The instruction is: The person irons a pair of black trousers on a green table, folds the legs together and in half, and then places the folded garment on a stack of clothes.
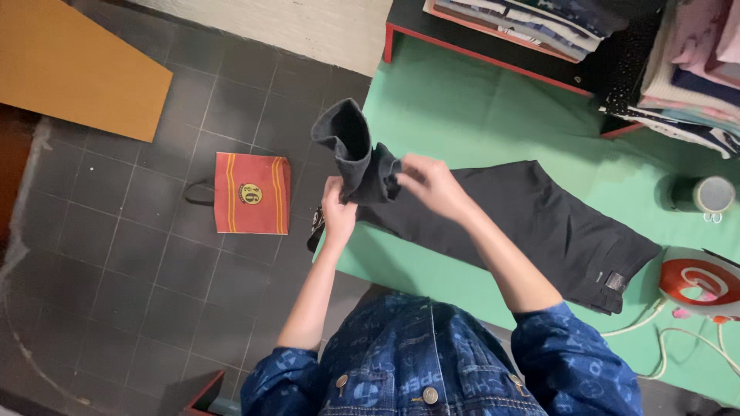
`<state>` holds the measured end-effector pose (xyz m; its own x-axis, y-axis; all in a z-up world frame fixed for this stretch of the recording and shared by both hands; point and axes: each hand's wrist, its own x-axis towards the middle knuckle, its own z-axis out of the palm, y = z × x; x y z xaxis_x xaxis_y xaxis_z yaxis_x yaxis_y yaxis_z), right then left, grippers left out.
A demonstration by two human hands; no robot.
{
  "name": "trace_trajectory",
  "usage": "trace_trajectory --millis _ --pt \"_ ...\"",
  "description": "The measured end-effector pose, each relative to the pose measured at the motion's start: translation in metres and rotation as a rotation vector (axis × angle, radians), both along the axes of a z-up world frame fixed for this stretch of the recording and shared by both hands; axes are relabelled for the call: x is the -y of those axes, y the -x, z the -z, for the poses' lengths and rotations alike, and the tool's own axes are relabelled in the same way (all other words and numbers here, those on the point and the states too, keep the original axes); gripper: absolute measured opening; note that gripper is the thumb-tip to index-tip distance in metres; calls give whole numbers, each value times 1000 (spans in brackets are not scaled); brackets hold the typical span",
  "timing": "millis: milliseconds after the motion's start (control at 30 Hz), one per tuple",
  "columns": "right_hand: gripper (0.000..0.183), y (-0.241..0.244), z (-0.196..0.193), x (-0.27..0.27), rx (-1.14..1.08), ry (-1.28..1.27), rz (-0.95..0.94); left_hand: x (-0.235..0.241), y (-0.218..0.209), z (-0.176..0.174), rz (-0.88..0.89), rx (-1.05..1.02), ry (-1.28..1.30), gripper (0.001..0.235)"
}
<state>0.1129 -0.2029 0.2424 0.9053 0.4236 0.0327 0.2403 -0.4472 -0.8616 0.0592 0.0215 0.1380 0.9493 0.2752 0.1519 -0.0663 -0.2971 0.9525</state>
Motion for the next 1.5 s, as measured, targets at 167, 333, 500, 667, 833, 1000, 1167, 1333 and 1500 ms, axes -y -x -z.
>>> trace_trajectory --millis 167,333,500,667,833,1000,1167,1333,1500 --pt "7 -24 -28 4 -215 -316 16 -14 4 45 -40 -70 97 23" --pt "14 -10 -56 -20 85 -120 157 -9 9 57 -47 -54 138 27" --pt "18 23 -24 -29 549 14 -35 -10 10 63 -41 20 205 28" --pt "31 31 -80 -38 130 57 -163 -4 13 51 -45 76 142 24" --pt "65 20 -36 -30 -189 -35 -243 1 18 43 5 108 35 22" --pt "20 6 -13 -25 -282 -253 -240 2 23 13 27 83 -30 8" --pt "14 4 -68 -24 -69 -40 -304 0 28 8 67 -11 -35 8" --pt "6 4 -106 -40 215 184 -277 4 20 6 70 4 -87 6" --pt "30 0 -126 -39 51 107 -443 -7 14 27 48 1 -42 4"
